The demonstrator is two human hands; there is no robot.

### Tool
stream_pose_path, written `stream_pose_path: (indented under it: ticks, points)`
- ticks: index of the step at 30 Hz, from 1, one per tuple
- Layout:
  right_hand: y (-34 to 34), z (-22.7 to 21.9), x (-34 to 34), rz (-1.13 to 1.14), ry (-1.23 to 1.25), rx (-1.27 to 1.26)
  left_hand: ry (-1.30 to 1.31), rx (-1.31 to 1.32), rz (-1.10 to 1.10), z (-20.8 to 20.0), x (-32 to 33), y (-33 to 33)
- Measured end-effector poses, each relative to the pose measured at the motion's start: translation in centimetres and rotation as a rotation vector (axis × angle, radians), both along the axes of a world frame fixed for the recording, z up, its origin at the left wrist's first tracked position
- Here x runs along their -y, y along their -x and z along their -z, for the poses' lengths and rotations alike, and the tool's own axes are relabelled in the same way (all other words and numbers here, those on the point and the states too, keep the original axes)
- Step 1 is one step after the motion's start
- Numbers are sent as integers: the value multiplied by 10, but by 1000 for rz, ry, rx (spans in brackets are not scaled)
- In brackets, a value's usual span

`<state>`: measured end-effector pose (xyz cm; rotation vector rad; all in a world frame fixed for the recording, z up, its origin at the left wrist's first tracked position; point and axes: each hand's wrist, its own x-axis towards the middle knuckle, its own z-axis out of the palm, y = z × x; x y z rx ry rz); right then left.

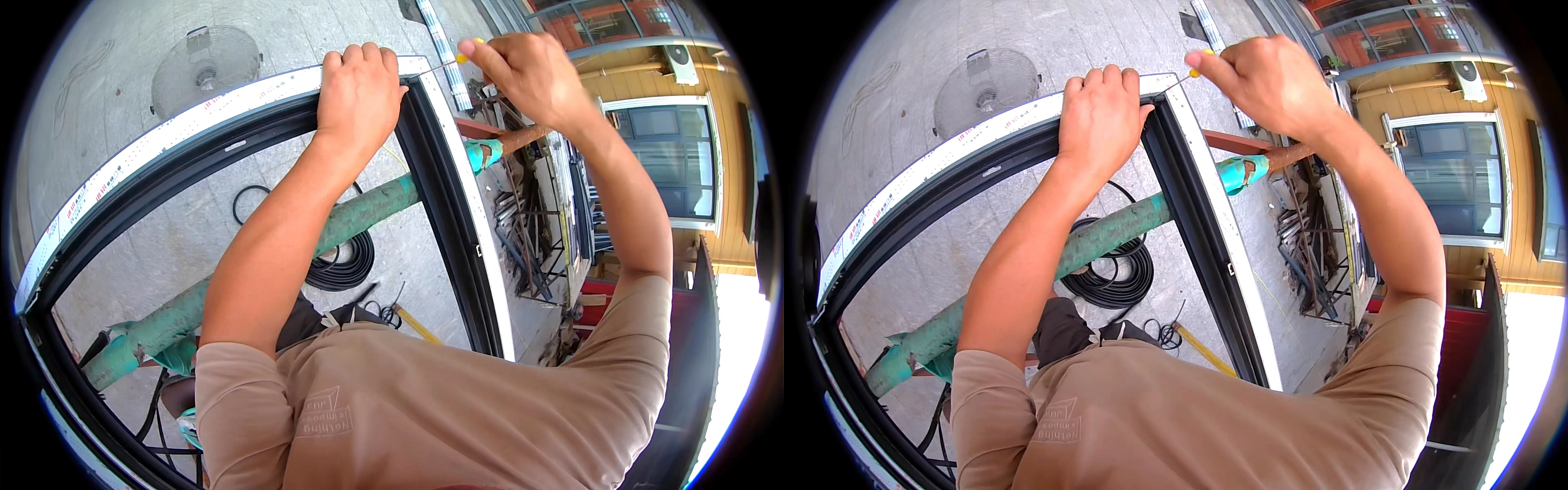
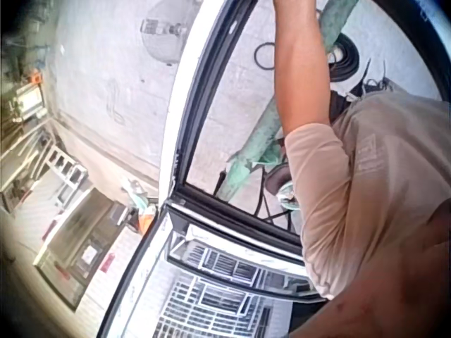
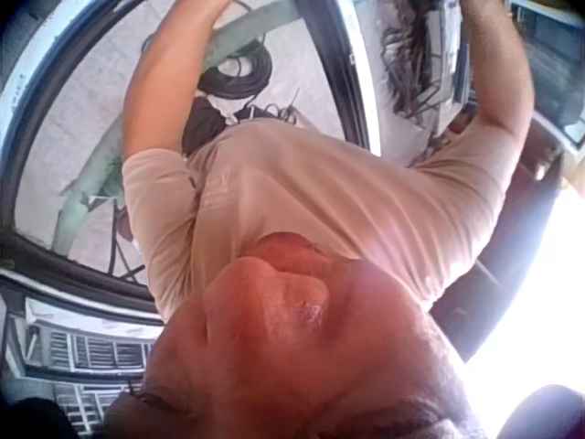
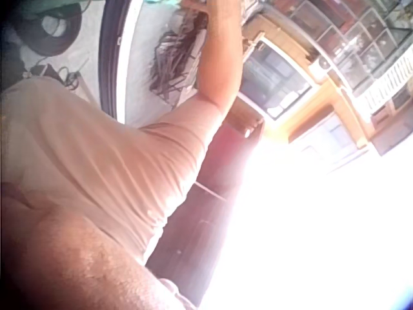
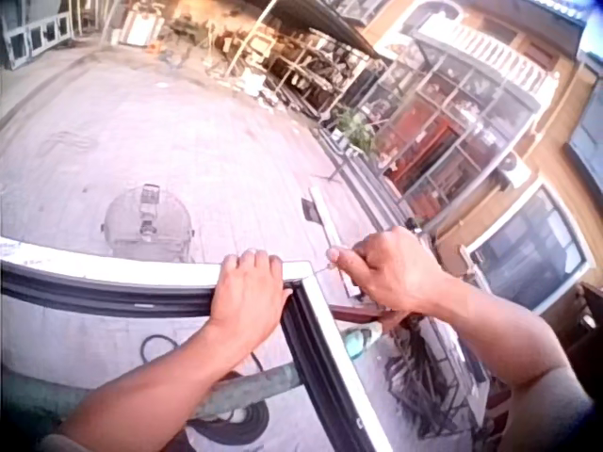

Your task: The person installs a rubber seal into the frame of a window using a small yellow tool to press the gasket into the channel.

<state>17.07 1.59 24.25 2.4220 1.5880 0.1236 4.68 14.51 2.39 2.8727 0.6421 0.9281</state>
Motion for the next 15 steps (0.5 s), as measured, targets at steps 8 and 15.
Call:
stream_pose_path:
  ticks: [8,15]
  points:
    - [27,-30,-11,50,22,-369,15,6,-12,-4,0,-1]
    - [-5,-41,-1,-491,246,40,17,-7,-1,-3,-1,0]
